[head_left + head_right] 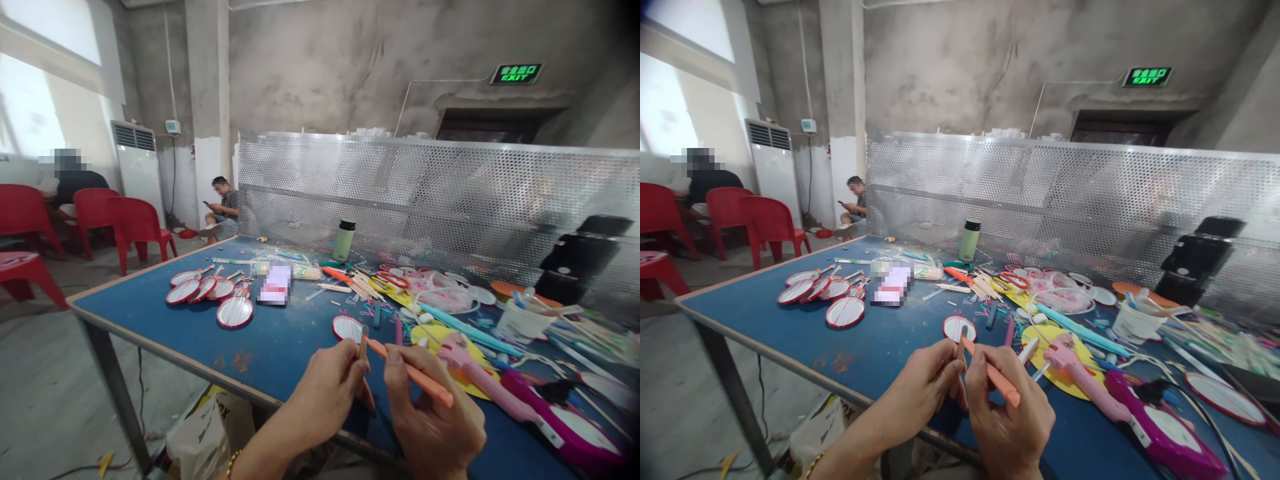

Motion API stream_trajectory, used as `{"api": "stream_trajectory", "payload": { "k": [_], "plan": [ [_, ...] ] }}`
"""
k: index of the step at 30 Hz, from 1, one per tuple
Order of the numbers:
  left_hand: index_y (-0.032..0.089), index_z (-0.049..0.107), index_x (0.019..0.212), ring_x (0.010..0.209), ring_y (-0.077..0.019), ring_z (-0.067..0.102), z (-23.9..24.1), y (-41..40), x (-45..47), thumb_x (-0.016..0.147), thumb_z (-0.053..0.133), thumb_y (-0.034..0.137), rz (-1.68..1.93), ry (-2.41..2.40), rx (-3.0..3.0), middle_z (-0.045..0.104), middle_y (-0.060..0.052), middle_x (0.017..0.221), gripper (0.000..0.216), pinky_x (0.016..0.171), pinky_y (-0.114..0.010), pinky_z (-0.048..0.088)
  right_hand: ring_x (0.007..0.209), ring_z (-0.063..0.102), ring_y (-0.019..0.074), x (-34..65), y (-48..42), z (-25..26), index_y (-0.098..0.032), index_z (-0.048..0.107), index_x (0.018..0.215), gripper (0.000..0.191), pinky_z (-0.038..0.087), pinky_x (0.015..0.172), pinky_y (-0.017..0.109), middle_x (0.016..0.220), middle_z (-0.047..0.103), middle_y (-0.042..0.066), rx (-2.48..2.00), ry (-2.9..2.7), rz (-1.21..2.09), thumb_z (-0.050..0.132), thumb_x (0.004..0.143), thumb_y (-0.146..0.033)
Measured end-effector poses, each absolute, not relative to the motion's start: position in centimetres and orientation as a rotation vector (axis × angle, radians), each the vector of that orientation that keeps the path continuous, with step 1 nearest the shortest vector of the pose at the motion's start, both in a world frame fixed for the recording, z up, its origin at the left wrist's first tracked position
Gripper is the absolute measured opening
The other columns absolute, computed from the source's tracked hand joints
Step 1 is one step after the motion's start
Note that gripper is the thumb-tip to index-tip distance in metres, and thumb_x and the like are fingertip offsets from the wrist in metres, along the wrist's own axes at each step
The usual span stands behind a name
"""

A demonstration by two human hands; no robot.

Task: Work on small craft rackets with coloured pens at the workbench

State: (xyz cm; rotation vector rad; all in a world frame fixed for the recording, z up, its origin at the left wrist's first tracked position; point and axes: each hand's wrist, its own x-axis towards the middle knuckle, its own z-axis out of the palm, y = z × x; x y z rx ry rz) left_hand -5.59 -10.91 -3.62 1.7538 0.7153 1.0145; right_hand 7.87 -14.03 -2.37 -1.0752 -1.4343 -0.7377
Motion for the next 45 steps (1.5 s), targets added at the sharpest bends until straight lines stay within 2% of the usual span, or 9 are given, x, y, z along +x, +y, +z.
{"api": "stream_trajectory", "payload": {
  "k": [4,9,15,21,30,36,45],
  "plan": [
    [0.02,0.05,0.079,0.058,-0.0112,0.053,-3.57,-10.99,-5.65,0.098,0.043,0.034,1.013,0.732,1.766,0.064,0.0,0.066,0.025,0.061,-0.022,0.038,0.053,0.065,0.0093,8.0,-14.02,-2.28,-0.022,0.066,0.079,0.015,0.049,0.053,0.018,0.066,0.07,-0.003,-1.049,-1.472,-0.723,0.058,0.092,-0.023],
    [0.02,0.051,0.083,0.055,-0.0107,0.051,-3.77,-10.9,-5.56,0.099,0.042,0.033,1.005,0.719,1.761,0.064,0.001,0.065,0.022,0.061,-0.022,0.039,0.052,0.065,0.0092,7.85,-14.1,-2.11,-0.021,0.066,0.078,0.016,0.049,0.053,0.018,0.065,0.07,-0.004,-1.046,-1.436,-0.728,0.059,0.092,-0.022],
    [0.019,0.053,0.08,0.062,-0.0124,0.058,-3.89,-10.73,-5.47,0.098,0.044,0.033,1.041,0.716,1.76,0.064,0.0,0.067,0.024,0.063,-0.022,0.041,0.051,0.063,0.0077,7.82,-14.02,-2.11,-0.021,0.064,0.079,0.014,0.048,0.053,0.017,0.064,0.067,-0.005,-0.999,-1.52,-0.664,0.058,0.092,-0.019],
    [0.02,0.053,0.087,0.055,-0.0105,0.05,-3.85,-10.84,-5.5,0.099,0.042,0.034,1.007,0.718,1.751,0.065,0.001,0.065,0.022,0.06,-0.021,0.038,0.051,0.064,0.009,8.02,-14.18,-2.23,-0.022,0.064,0.079,0.015,0.048,0.053,0.018,0.065,0.069,-0.004,-1.068,-1.44,-0.742,0.059,0.092,-0.021],
    [0.02,0.052,0.084,0.053,-0.0095,0.047,-3.77,-10.83,-5.49,0.099,0.042,0.032,1.009,0.709,1.734,0.064,0.001,0.064,0.022,0.06,-0.021,0.037,0.048,0.061,0.0077,7.7,-14.18,-2.0,-0.021,0.064,0.076,0.019,0.046,0.05,0.018,0.062,0.068,-0.004,-1.059,-1.404,-0.736,0.057,0.093,-0.023],
    [0.019,0.051,0.079,0.056,-0.0098,0.051,-3.88,-10.82,-5.46,0.098,0.044,0.032,1.025,0.709,1.734,0.062,0.001,0.064,0.023,0.059,-0.02,0.037,0.053,0.063,0.0076,7.66,-14.06,-2.1,-0.022,0.064,0.079,0.015,0.047,0.055,0.017,0.065,0.068,-0.005,-1.015,-1.479,-0.692,0.058,0.093,-0.02],
    [0.02,0.054,0.087,0.053,-0.0095,0.047,-3.82,-10.75,-5.47,0.099,0.043,0.033,1.012,0.705,1.723,0.065,0.001,0.064,0.021,0.058,-0.02,0.037,0.05,0.062,0.0069,8.07,-14.12,-2.34,-0.022,0.063,0.079,0.016,0.045,0.053,0.017,0.064,0.067,-0.006,-1.075,-1.429,-0.773,0.057,0.094,-0.024]
  ]
}}
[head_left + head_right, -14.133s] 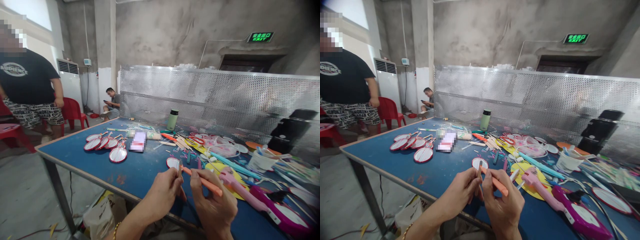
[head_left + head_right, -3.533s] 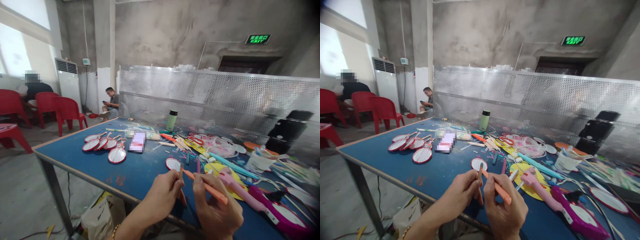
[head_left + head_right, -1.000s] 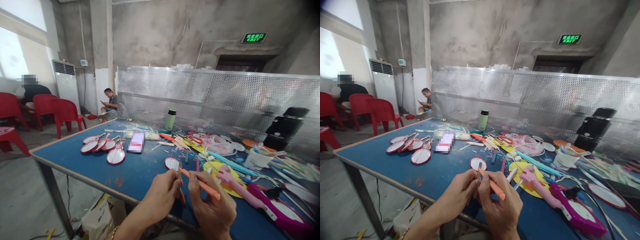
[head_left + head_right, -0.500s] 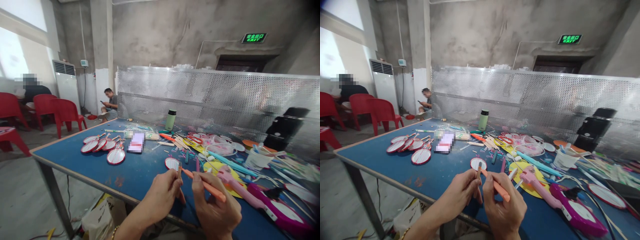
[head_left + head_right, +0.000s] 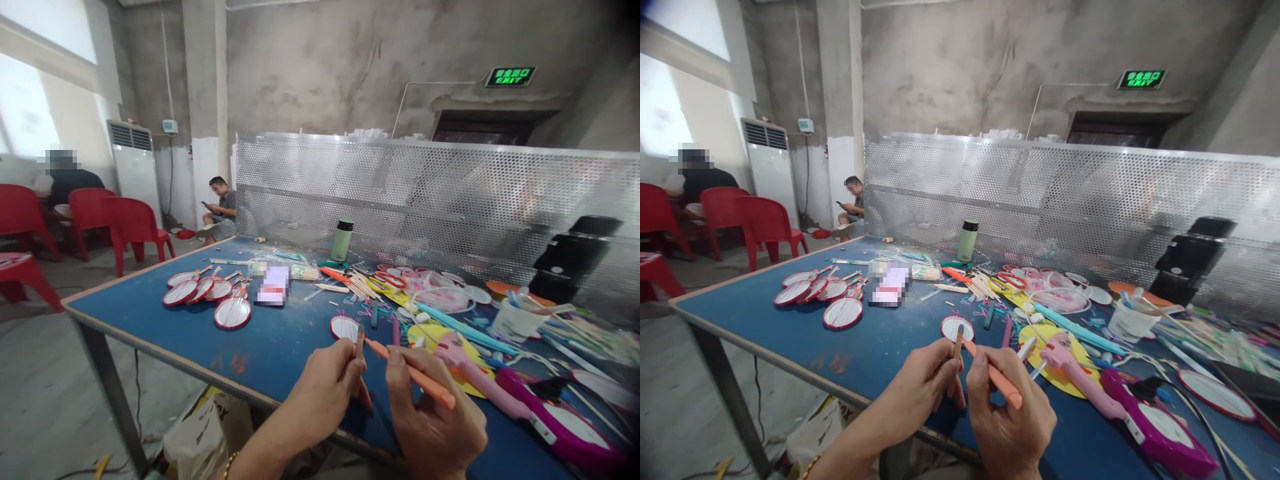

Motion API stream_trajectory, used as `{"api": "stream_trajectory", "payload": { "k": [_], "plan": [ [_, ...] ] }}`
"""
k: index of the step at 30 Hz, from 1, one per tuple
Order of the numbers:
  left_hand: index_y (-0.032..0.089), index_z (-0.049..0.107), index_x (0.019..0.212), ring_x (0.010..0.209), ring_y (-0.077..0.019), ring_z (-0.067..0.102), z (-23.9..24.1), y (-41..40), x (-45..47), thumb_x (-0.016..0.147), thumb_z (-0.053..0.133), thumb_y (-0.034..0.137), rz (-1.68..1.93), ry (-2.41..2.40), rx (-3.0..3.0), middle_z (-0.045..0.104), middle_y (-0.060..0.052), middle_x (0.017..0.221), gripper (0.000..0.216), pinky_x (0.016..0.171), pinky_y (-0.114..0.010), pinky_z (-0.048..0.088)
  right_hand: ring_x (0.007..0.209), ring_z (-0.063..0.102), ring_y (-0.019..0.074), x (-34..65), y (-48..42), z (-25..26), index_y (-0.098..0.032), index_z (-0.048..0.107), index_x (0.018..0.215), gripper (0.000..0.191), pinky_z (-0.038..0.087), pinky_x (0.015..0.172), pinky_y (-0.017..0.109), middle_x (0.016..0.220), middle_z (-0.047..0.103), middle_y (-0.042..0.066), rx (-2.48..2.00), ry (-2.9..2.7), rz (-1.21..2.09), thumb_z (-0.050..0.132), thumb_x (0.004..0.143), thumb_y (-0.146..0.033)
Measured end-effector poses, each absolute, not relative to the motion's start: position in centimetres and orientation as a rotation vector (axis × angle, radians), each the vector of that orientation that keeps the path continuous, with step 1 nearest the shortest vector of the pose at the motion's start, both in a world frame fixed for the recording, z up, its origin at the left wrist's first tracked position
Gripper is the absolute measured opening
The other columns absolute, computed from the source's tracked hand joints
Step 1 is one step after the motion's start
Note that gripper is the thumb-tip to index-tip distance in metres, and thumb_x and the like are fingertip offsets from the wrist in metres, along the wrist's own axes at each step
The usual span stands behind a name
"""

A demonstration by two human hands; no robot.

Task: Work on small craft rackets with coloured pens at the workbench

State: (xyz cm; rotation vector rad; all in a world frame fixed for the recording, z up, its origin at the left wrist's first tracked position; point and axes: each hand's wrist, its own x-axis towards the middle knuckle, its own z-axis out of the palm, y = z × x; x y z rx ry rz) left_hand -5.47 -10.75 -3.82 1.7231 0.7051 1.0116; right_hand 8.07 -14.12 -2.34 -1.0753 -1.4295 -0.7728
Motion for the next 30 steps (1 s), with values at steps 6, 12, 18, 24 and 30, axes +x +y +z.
{"api": "stream_trajectory", "payload": {
  "k": [6,12,18,24,30],
  "plan": [
    [0.02,0.054,0.087,0.052,-0.0098,0.048,-3.87,-10.72,-5.42,0.099,0.043,0.035,1.015,0.698,1.712,0.064,0.001,0.063,0.022,0.057,-0.02,0.038,0.051,0.063,0.0073,8.05,-14.12,-2.29,-0.022,0.063,0.079,0.016,0.045,0.053,0.017,0.064,0.067,-0.005,-1.079,-1.434,-0.798,0.057,0.094,-0.024],
    [0.02,0.055,0.088,0.053,-0.0104,0.049,-3.95,-10.82,-5.42,0.099,0.043,0.035,1.008,0.712,1.721,0.066,0.0,0.065,0.022,0.058,-0.021,0.038,0.053,0.063,0.0078,7.91,-14.16,-2.17,-0.022,0.063,0.079,0.015,0.046,0.055,0.017,0.064,0.067,-0.005,-1.074,-1.419,-0.78,0.058,0.093,-0.022],
    [0.02,0.054,0.086,0.053,-0.0102,0.049,-4.03,-10.67,-5.43,0.099,0.043,0.034,1.01,0.724,1.729,0.067,0.0,0.065,0.022,0.059,-0.021,0.038,0.051,0.063,0.0071,8.11,-14.18,-2.33,-0.022,0.064,0.08,0.014,0.047,0.054,0.017,0.064,0.067,-0.006,-1.068,-1.43,-0.779,0.059,0.093,-0.022],
    [0.02,0.056,0.088,0.056,-0.0104,0.051,-4.02,-10.66,-5.5,0.099,0.043,0.033,1.016,0.723,1.75,0.069,-0.001,0.066,0.022,0.061,-0.021,0.038,0.053,0.064,0.0078,8.12,-13.97,-2.52,-0.022,0.065,0.08,0.012,0.048,0.055,0.017,0.066,0.069,-0.005,-1.026,-1.412,-0.783,0.061,0.091,-0.02],
    [0.02,0.053,0.083,0.058,-0.0114,0.054,-3.89,-10.78,-5.52,0.099,0.043,0.034,1.02,0.732,1.756,0.068,-0.001,0.066,0.023,0.062,-0.022,0.039,0.054,0.065,0.0088,8.11,-14.04,-2.5,-0.022,0.065,0.081,0.014,0.048,0.055,0.018,0.066,0.069,-0.005,-1.094,-1.43,-0.765,0.059,0.093,-0.024]
  ]
}}
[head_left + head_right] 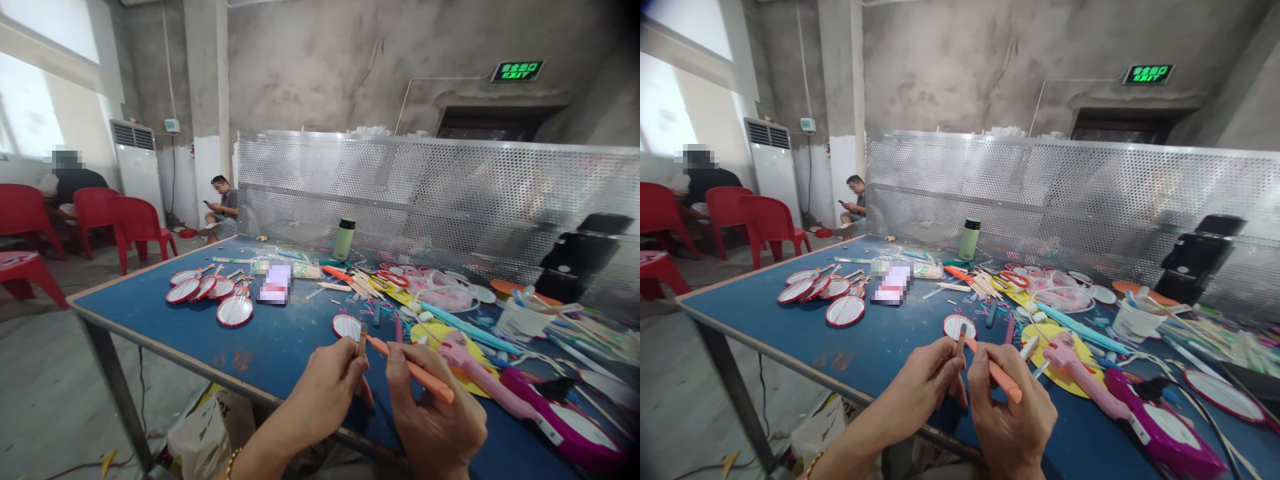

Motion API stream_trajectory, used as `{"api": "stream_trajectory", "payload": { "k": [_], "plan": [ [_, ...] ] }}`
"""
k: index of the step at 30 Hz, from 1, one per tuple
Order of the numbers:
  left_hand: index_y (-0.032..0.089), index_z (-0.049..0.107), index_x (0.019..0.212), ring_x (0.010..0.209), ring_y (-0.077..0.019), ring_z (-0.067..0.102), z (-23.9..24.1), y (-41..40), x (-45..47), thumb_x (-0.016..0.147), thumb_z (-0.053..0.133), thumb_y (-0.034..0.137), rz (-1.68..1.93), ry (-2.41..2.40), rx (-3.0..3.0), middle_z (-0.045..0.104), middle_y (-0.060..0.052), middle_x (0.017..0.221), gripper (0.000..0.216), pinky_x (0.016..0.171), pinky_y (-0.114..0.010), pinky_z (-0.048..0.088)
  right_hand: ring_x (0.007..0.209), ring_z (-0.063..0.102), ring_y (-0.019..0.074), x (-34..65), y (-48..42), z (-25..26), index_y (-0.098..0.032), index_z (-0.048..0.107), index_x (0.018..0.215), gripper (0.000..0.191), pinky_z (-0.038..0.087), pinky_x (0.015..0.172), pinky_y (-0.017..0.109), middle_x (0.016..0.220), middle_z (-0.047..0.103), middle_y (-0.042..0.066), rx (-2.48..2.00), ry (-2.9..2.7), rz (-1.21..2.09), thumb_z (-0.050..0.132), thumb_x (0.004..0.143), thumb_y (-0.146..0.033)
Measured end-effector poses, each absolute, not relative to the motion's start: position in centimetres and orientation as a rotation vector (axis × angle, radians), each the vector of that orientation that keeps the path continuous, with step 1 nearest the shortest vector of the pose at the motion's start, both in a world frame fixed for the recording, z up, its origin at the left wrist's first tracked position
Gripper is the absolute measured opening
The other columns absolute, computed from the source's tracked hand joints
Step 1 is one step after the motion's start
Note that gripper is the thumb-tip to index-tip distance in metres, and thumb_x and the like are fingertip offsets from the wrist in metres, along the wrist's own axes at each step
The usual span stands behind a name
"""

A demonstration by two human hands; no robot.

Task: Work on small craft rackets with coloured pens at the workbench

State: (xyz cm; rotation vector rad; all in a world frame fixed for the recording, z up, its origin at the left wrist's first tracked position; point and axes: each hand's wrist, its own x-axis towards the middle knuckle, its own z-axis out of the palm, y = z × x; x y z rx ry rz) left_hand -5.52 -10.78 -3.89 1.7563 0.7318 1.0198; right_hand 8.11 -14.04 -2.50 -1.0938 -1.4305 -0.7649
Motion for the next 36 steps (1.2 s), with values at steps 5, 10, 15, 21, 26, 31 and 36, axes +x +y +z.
{"api": "stream_trajectory", "payload": {
  "k": [5,10,15,21,26,31,36],
  "plan": [
    [0.019,0.056,0.088,0.057,-0.0111,0.052,-3.87,-10.79,-5.56,0.099,0.042,0.033,1.014,0.729,1.764,0.068,-0.001,0.067,0.022,0.063,-0.022,0.039,0.052,0.062,0.0095,8.03,-14.05,-2.55,-0.022,0.067,0.079,0.014,0.048,0.053,0.02,0.066,0.069,-0.003,-1.096,-1.384,-0.768,0.061,0.092,-0.026],
    [0.02,0.053,0.084,0.058,-0.0115,0.055,-3.95,-10.8,-5.52,0.099,0.042,0.033,1.016,0.73,1.761,0.068,-0.001,0.066,0.023,0.063,-0.022,0.04,0.054,0.065,0.0099,7.85,-14.08,-2.25,-0.022,0.066,0.078,0.016,0.048,0.053,0.019,0.066,0.07,-0.003,-1.074,-1.419,-0.736,0.059,0.092,-0.022],
    [0.02,0.053,0.084,0.058,-0.0113,0.054,-3.84,-10.8,-5.51,0.099,0.042,0.032,1.016,0.729,1.764,0.067,-0.001,0.065,0.022,0.062,-0.022,0.039,0.048,0.06,0.0079,7.47,-14.27,-1.87,-0.021,0.064,0.076,0.017,0.046,0.052,0.018,0.063,0.068,-0.004,-1.057,-1.396,-0.741,0.059,0.093,-0.021],
    [0.019,0.051,0.082,0.056,-0.0106,0.052,-3.55,-10.89,-5.6,0.098,0.043,0.033,1.01,0.725,1.744,0.065,0.0,0.064,0.023,0.061,-0.021,0.039,0.053,0.065,0.0103,7.59,-14.1,-1.99,-0.021,0.066,0.077,0.017,0.048,0.054,0.019,0.065,0.069,-0.003,-1.044,-1.421,-0.723,0.059,0.093,-0.023],
    [0.019,0.052,0.082,0.057,-0.0112,0.053,-3.68,-10.91,-5.59,0.098,0.043,0.034,1.006,0.738,1.749,0.067,0.0,0.065,0.024,0.062,-0.022,0.039,0.051,0.063,0.0088,7.87,-14.08,-2.3,-0.022,0.065,0.078,0.014,0.048,0.054,0.018,0.065,0.068,-0.005,-1.045,-1.419,-0.741,0.06,0.091,-0.021],
    [0.019,0.052,0.081,0.058,-0.0115,0.055,-3.69,-10.93,-5.56,0.098,0.043,0.034,1.018,0.726,1.747,0.066,0.0,0.065,0.025,0.063,-0.022,0.04,0.052,0.064,0.0099,7.87,-14.13,-2.35,-0.022,0.065,0.077,0.017,0.049,0.054,0.019,0.065,0.069,-0.004,-1.065,-1.432,-0.749,0.058,0.093,-0.024],
    [0.019,0.052,0.082,0.057,-0.0114,0.052,-3.56,-10.99,-5.64,0.099,0.042,0.035,1.005,0.729,1.743,0.066,-0.001,0.065,0.025,0.063,-0.023,0.039,0.051,0.063,0.0084,7.8,-14.18,-2.3,-0.022,0.065,0.078,0.015,0.048,0.054,0.018,0.065,0.069,-0.005,-1.068,-1.415,-0.742,0.06,0.092,-0.022]
  ]
}}
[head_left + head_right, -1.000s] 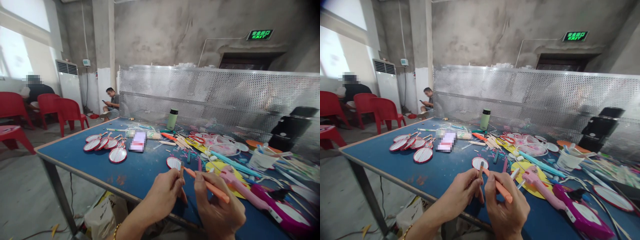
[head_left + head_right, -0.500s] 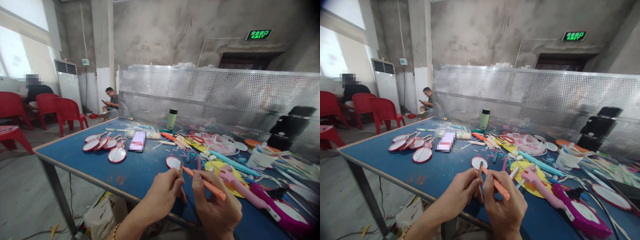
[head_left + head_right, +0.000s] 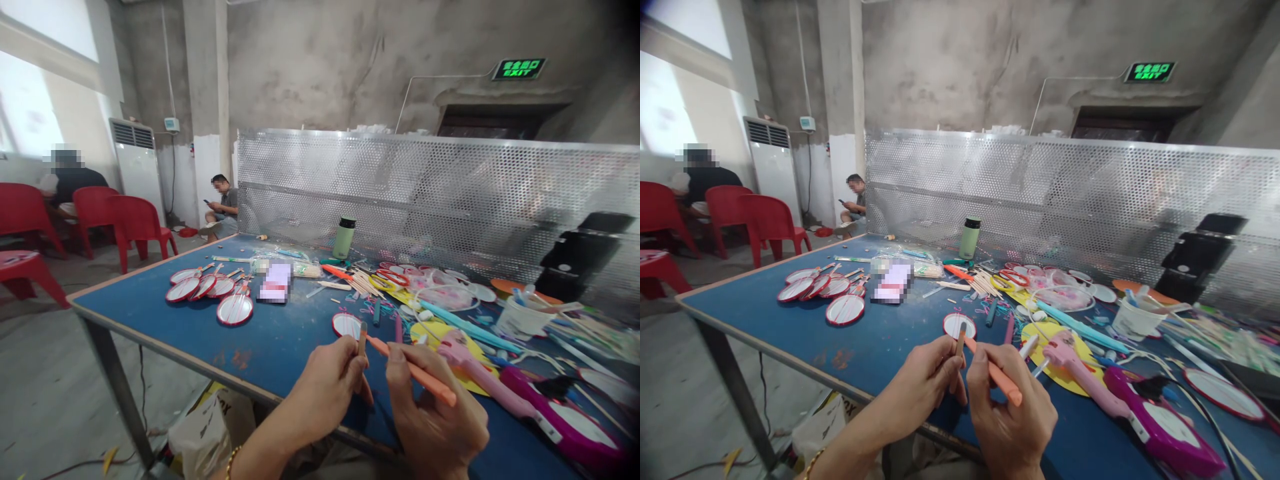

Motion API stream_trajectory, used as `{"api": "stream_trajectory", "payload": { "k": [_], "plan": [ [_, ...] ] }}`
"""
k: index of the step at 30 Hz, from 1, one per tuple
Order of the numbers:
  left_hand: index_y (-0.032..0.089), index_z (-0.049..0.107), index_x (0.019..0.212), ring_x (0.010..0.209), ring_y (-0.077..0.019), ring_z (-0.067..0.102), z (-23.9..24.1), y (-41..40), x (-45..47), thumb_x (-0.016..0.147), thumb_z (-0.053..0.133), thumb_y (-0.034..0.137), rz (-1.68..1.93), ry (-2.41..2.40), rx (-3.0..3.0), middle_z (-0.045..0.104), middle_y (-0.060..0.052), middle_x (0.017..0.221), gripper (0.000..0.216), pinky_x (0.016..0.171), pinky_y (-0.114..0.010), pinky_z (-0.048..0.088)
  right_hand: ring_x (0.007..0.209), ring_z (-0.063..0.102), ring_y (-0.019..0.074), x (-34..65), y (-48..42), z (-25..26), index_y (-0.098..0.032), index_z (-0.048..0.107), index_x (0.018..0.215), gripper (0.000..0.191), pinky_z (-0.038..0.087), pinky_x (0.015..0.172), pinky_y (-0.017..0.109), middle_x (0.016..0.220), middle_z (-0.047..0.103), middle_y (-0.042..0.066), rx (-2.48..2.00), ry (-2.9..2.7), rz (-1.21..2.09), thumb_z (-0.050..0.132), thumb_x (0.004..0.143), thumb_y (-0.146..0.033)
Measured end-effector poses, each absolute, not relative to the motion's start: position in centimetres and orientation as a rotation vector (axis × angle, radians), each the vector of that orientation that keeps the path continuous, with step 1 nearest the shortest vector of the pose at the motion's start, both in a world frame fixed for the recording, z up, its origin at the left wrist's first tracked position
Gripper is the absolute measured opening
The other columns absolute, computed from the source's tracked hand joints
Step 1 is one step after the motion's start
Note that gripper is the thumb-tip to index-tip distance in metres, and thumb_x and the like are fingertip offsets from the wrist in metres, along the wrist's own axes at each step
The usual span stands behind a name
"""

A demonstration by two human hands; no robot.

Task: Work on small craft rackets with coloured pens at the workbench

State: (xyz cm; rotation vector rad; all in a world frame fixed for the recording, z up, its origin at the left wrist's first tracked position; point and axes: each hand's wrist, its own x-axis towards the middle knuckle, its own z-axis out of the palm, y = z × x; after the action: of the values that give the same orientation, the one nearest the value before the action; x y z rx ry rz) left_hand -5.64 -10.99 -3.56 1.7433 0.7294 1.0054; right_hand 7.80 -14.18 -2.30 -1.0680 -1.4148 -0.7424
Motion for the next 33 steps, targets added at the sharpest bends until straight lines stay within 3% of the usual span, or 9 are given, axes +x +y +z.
{"api": "stream_trajectory", "payload": {
  "k": [33],
  "plan": [
    [0.02,0.05,0.081,0.055,-0.0105,0.05,-3.76,-10.84,-5.57,0.099,0.042,0.033,1.012,0.731,1.745,0.066,0.0,0.065,0.023,0.06,-0.021,0.039,0.056,0.065,0.0091,7.89,-14.08,-2.32,-0.022,0.064,0.081,0.013,0.048,0.057,0.018,0.068,0.069,-0.004,-1.043,-1.455,-0.731,0.059,0.093,-0.02]
  ]
}}
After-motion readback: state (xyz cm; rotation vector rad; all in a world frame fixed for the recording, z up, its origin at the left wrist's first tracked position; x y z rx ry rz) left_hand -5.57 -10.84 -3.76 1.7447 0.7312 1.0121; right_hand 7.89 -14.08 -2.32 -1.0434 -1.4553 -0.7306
